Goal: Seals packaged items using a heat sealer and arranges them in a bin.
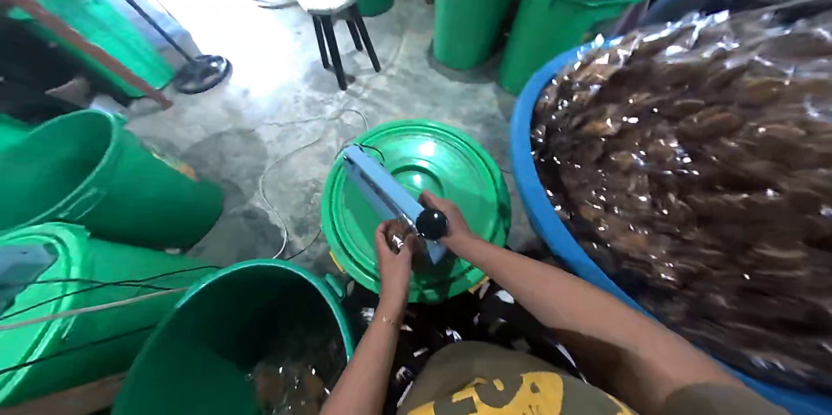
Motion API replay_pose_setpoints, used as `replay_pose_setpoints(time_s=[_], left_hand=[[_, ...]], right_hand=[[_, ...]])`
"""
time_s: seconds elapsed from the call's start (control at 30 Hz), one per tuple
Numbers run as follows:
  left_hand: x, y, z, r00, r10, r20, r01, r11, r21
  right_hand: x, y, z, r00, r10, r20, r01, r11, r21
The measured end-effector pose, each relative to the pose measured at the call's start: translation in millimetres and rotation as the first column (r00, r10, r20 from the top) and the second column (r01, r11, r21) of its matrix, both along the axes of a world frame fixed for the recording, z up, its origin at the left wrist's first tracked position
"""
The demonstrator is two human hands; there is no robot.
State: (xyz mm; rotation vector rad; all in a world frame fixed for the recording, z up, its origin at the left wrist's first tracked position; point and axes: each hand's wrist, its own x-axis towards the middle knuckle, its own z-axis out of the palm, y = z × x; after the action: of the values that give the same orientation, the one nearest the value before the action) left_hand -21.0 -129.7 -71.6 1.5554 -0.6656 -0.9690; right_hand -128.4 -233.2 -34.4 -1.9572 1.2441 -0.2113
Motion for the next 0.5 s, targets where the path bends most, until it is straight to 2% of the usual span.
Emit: replay_pose_setpoints(time_s=[0.03,0.1,0.13,0.17,0.2,0.23,0.27,0.3,0.37,0.43,0.5], left_hand=[[2,-5,3,0.999,0.025,-0.023,-0.025,1.000,0.009],[10,-15,10,0.997,0.052,-0.049,-0.051,0.999,0.016],[16,-19,12,0.997,0.061,-0.050,-0.061,0.998,0.015],[21,-24,14,0.996,0.071,-0.049,-0.071,0.997,0.008],[27,-28,15,0.995,0.082,-0.049,-0.082,0.997,-0.003],[32,-32,16,0.994,0.095,-0.047,-0.095,0.995,-0.018],[37,-35,15,0.994,0.101,-0.045,-0.102,0.995,-0.023],[41,-38,13,0.994,0.103,-0.038,-0.104,0.994,-0.020],[48,-39,10,0.996,0.080,-0.026,-0.080,0.997,-0.002],[53,-36,8,0.998,0.053,-0.023,-0.052,0.999,0.012],[59,-30,3,0.992,0.107,-0.072,-0.105,0.994,0.034]], right_hand=[[6,-11,6,0.999,-0.002,-0.042,0.002,1.000,0.011],[11,-32,29,0.995,-0.070,0.068,0.063,0.993,0.104],[12,-38,45,0.987,-0.067,0.148,0.043,0.986,0.160],[11,-37,62,0.980,0.017,0.197,-0.052,0.983,0.178],[10,-34,77,0.970,0.175,0.171,-0.200,0.969,0.145],[11,-25,88,0.938,0.343,0.058,-0.347,0.933,0.096],[13,-12,92,0.888,0.449,-0.096,-0.445,0.893,0.063],[16,2,91,0.843,0.486,-0.231,-0.488,0.871,0.055],[20,19,74,0.822,0.449,-0.351,-0.459,0.886,0.060],[18,26,58,0.870,0.362,-0.335,-0.389,0.921,-0.015],[14,33,46,0.918,0.295,-0.266,-0.337,0.932,-0.130]])
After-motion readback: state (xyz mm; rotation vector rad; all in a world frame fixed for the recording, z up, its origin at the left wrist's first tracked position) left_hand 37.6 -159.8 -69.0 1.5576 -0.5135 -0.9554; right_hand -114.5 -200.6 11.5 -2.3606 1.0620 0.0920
